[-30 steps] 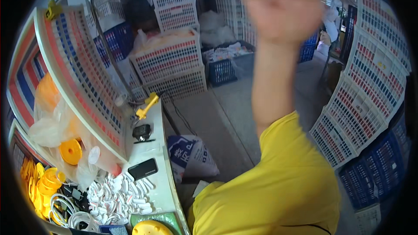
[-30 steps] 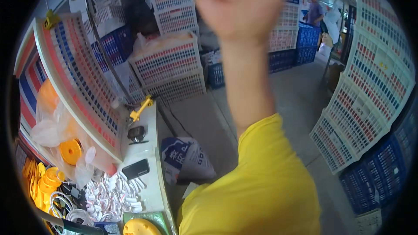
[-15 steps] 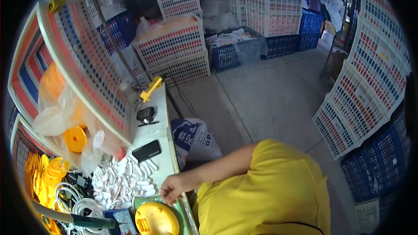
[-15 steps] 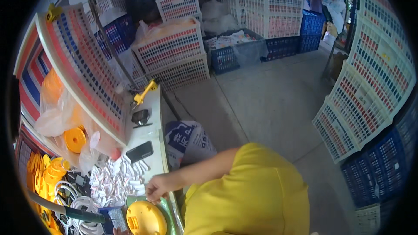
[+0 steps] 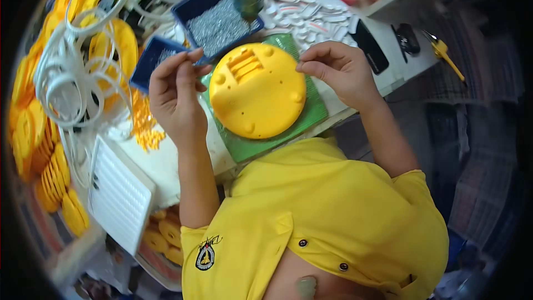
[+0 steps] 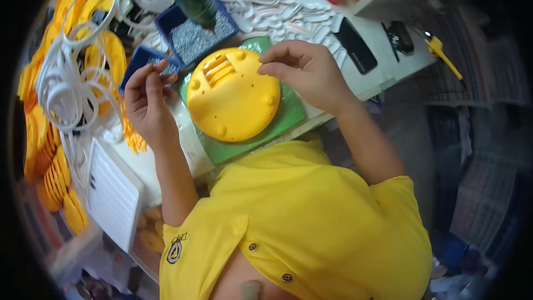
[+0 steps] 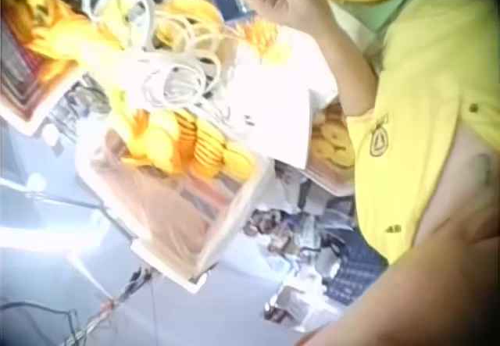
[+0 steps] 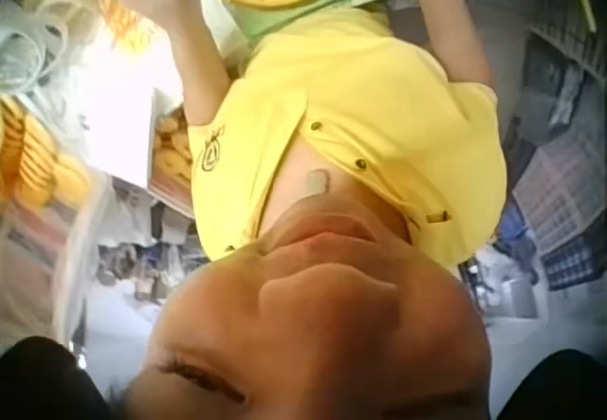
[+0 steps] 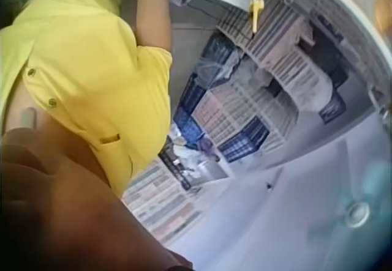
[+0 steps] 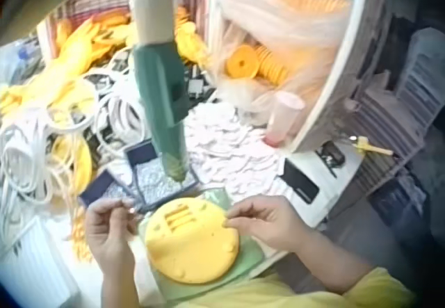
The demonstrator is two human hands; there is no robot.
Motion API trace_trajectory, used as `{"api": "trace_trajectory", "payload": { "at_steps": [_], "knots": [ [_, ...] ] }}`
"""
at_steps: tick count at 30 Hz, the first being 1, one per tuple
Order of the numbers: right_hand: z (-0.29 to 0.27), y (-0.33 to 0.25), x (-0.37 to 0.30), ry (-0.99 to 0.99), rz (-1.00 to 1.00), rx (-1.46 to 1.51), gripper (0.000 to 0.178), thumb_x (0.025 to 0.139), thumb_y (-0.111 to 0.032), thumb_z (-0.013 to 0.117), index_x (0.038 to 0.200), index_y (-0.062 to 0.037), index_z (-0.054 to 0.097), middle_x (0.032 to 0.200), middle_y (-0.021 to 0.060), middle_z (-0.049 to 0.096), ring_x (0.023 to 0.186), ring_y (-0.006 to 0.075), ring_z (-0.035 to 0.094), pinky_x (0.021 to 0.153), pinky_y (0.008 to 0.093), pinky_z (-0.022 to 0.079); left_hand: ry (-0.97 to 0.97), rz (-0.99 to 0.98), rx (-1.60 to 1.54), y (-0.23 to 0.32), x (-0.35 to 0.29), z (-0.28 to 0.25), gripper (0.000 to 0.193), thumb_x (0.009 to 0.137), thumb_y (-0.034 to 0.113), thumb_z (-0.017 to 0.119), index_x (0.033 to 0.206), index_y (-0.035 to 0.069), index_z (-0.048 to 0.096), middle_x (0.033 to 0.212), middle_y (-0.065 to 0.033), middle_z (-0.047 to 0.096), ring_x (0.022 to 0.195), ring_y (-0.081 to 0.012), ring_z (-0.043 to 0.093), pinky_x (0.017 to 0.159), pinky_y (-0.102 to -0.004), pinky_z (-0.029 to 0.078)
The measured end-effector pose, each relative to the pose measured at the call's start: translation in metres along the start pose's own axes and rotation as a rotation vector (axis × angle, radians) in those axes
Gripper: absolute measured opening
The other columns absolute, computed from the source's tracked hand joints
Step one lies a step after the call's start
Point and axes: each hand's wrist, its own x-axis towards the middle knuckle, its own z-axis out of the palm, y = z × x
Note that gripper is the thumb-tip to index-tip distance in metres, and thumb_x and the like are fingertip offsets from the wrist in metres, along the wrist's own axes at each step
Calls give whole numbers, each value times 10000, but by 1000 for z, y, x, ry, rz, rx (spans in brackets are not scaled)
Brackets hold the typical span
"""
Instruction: The person assembles a plastic device by securing internal components with an electric screwdriver, soldering wires using a soldering iron, and fitting and fastening the plastic outer casing together with the electric screwdriver.
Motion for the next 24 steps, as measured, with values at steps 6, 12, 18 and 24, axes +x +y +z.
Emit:
{"api": "trace_trajectory", "payload": {
  "at_steps": [6, 12, 18, 24],
  "knots": [
    [8, 30, 34, -213, -235, -567, 121, 874, -59, 723, 978, -9, 688, 911, 66, 698, 870, 190, 651, 785, 324, 520, -68, -141, 181, 0, -33, -12, 113, 1013, 58, 600, 1112, 7, 610, 1065, -126, 742, 893, -141, 718, 694, -211, 509],
    [17, 46, 51, -295, -674, -752, 85, 829, -108, 684, 898, -61, 668, 935, 107, 649, 908, 299, 621, 799, 413, 512, -90, -257, 480, 5, -59, -31, 43, 963, 26, 652, 978, -14, 658, 997, -109, 743, 915, -151, 708, 824, -254, 537],
    [58, 118, 63, -139, -535, -755, 163, 847, -166, 579, 822, -7, 604, 780, 162, 622, 760, 326, 657, 701, 447, 523, -299, 4, 453, -40, -42, -49, 140, 967, 109, 663, 929, -26, 650, 889, -142, 692, 778, -197, 635, 686, -331, 532],
    [35, 60, 51, -25, -825, -1020, 205, 832, -276, 632, 778, -81, 666, 757, 103, 654, 665, 306, 660, 484, 449, 497, -875, 1136, -995, -89, 46, 35, 290, 947, 228, 726, 876, -19, 592, 785, -119, 657, 688, -196, 591, 628, -336, 508]
  ]
}}
